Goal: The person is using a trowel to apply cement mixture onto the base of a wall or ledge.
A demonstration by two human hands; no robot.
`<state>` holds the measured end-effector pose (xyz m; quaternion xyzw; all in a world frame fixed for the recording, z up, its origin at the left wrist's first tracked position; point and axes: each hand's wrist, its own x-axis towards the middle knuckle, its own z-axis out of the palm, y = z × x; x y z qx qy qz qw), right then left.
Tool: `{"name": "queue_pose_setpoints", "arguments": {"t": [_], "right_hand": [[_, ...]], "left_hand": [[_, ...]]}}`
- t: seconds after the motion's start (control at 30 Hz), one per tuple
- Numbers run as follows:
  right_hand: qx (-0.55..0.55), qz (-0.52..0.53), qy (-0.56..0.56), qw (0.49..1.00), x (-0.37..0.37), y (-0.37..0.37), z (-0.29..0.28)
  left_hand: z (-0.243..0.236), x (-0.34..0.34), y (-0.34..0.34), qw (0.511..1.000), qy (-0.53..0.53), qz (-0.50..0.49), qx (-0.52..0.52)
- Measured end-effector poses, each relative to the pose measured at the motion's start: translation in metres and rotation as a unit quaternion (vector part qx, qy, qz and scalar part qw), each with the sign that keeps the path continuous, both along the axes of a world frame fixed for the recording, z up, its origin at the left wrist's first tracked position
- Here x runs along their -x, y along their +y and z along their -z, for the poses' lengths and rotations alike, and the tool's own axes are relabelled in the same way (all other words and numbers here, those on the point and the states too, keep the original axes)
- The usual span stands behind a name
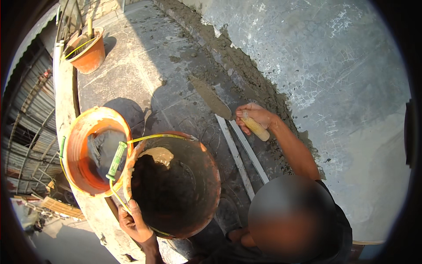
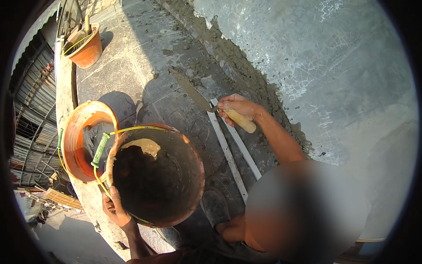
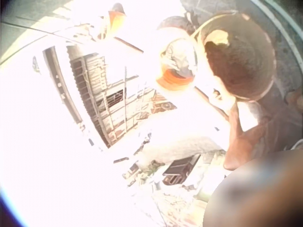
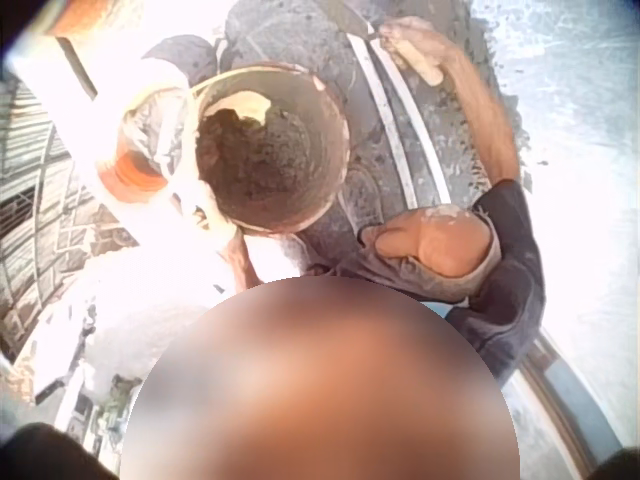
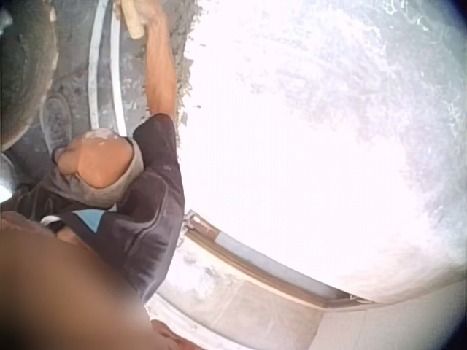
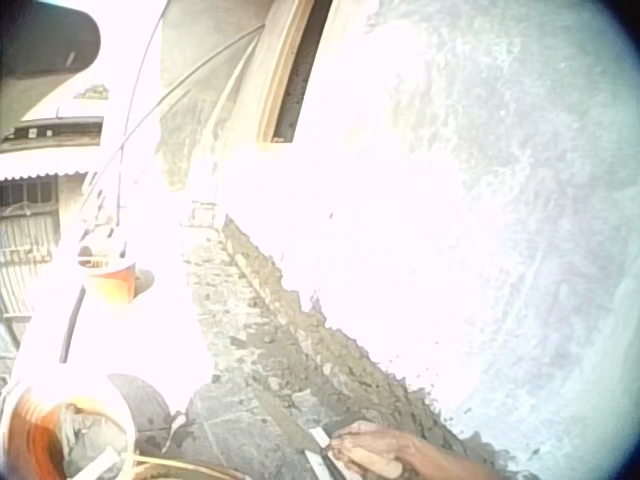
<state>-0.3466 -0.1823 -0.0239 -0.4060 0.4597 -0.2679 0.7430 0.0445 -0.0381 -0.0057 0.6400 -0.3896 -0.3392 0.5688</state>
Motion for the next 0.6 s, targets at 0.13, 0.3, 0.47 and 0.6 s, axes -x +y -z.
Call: {"name": "queue_pose_setpoints", "arguments": {"t": [0.13, 0.3, 0.47, 0.6], "right_hand": [[0.127, 0.246, 0.296, 0.914, 0.085, -0.019, -0.037], [0.152, 0.236, 0.344, 0.896, 0.069, 0.023, -0.051], [0.087, 0.235, 0.415, 0.875, 0.074, -0.04, 0.011], [0.08, 0.229, 0.416, 0.877, 0.081, -0.09, 0.025]], "left_hand": [[-0.001, -0.006, 0.001, 1.0, 0.018, 0.007, -0.017], [0.001, -0.007, 0.001, 1.0, 0.017, 0.01, -0.021], [-0.004, 0.001, -0.005, 0.999, 0.01, 0.018, -0.026], [-0.001, -0.001, 0.003, 1.0, -0.017, 0.013, -0.017]]}}
